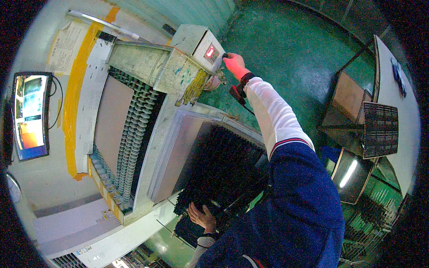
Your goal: The recorder is feeding flat metal or composite sheets into a specialized production machine and then stacking them into a drying or processing rack.
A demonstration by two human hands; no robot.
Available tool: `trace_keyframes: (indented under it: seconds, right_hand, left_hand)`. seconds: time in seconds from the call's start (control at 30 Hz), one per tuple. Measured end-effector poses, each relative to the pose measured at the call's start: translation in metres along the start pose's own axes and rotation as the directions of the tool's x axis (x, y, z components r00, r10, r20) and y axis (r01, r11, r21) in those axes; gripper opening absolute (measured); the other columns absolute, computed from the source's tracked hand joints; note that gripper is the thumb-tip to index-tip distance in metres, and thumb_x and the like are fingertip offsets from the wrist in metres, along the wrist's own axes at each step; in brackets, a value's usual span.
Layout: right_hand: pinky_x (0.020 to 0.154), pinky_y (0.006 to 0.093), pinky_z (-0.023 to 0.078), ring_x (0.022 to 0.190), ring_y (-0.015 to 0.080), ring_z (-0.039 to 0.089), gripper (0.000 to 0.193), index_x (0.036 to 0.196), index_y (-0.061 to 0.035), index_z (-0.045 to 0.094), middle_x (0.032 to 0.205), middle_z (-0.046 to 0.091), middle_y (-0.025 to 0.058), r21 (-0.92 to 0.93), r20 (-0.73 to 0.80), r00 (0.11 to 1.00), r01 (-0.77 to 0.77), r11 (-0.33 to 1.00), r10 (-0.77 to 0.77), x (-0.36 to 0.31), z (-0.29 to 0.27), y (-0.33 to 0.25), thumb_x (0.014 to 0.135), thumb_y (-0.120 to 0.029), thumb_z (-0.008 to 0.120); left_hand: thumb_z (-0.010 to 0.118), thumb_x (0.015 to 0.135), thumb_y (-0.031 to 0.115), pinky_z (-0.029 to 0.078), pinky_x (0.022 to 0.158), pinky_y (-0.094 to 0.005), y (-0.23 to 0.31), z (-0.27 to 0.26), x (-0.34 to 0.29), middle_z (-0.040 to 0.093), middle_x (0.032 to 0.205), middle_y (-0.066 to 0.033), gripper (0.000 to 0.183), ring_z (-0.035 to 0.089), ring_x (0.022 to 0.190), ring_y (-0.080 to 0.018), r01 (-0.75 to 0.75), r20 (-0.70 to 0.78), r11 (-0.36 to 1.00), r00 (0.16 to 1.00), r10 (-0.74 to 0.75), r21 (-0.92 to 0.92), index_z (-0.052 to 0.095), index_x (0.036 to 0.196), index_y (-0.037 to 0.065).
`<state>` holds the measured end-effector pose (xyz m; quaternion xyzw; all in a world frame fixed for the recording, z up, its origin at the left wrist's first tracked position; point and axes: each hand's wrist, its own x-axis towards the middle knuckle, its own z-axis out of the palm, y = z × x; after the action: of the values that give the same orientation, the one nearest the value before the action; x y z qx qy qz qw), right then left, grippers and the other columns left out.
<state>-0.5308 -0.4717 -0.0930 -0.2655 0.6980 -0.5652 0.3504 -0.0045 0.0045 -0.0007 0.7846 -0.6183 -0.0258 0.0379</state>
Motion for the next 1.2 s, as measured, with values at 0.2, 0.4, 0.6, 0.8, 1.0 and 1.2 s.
trace_keyframes:
  seconds: [0.2,0.4,0.6,0.8,1.0,1.2]
  right_hand:
    - [0.055,0.0305,0.047,0.066,0.0106,0.059,0.048,0.137,-0.0072,0.068,0.092,0.071,0.0006,0.021,0.001,1.0,-0.019,1.0,0.019,0.004,-0.001,0.003,0.092,-0.021,0.074]
    - [0.055,0.0299,0.046,0.066,0.0106,0.059,0.051,0.139,-0.0073,0.067,0.092,0.072,0.0013,0.024,-0.003,1.0,-0.023,0.999,0.023,0.003,-0.003,0.0,0.091,-0.022,0.076]
    - [0.069,0.0327,0.049,0.082,0.0171,0.064,0.055,0.139,-0.005,0.065,0.104,0.072,0.0075,-0.014,0.025,0.999,-0.042,0.999,0.042,0.001,-0.003,-0.003,0.089,-0.025,0.076]
    - [0.067,0.0342,0.055,0.085,0.0145,0.064,0.058,0.142,-0.0046,0.062,0.112,0.07,0.0053,0.079,0.024,0.994,-0.112,0.991,0.11,-0.031,-0.021,-0.005,0.093,-0.032,0.076]
    - [0.082,0.0389,0.056,0.095,0.018,0.063,0.05,0.128,-0.0067,0.065,0.113,0.067,0.0058,0.336,0.022,0.934,-0.343,0.877,0.357,-0.102,-0.16,0.04,0.095,-0.043,0.075]
    - [0.098,0.0426,0.05,0.109,0.0224,0.059,0.055,0.136,-0.0086,0.056,0.128,0.061,0.0067,0.611,-0.146,0.862,-0.307,0.73,0.485,-0.224,-0.351,0.077,0.099,-0.046,0.071]
  left_hand:
    - [0.064,0.096,0.038,0.022,0.121,-0.0582,0.001,-0.001,0.002,0.043,0.156,-0.0155,0.066,0.029,0.151,-0.0394,0.002,0.009,1.0,1.0,-0.002,-0.001,0.043,0.152,0.011]
    - [0.063,0.097,0.039,0.022,0.122,-0.0586,0.003,-0.003,0.003,0.043,0.157,-0.0153,0.065,0.029,0.152,-0.0388,0.002,0.011,1.0,1.0,-0.002,-0.002,0.043,0.152,0.011]
    - [0.062,0.098,0.039,0.021,0.121,-0.0596,0.005,-0.004,0.001,0.042,0.157,-0.0149,0.064,0.029,0.151,-0.0394,0.007,0.016,1.0,1.0,-0.006,-0.004,0.044,0.152,0.01]
    - [0.062,0.099,0.04,0.025,0.119,-0.06,0.001,-0.005,-0.001,0.045,0.156,-0.0151,0.063,0.033,0.149,-0.041,-0.013,-0.017,1.0,1.0,0.013,0.01,0.045,0.151,0.009]
    - [0.062,0.101,0.041,0.03,0.115,-0.0614,-0.004,0.007,0.006,0.049,0.154,-0.0155,0.061,0.038,0.147,-0.0408,-0.047,-0.058,0.999,0.997,0.048,0.018,0.049,0.15,0.009]
    - [0.053,0.106,0.048,0.037,0.113,-0.0558,0.0,0.004,-0.009,0.05,0.153,-0.0139,0.059,0.044,0.143,-0.0369,0.033,-0.069,0.987,0.997,-0.022,0.16,0.048,0.152,0.012]
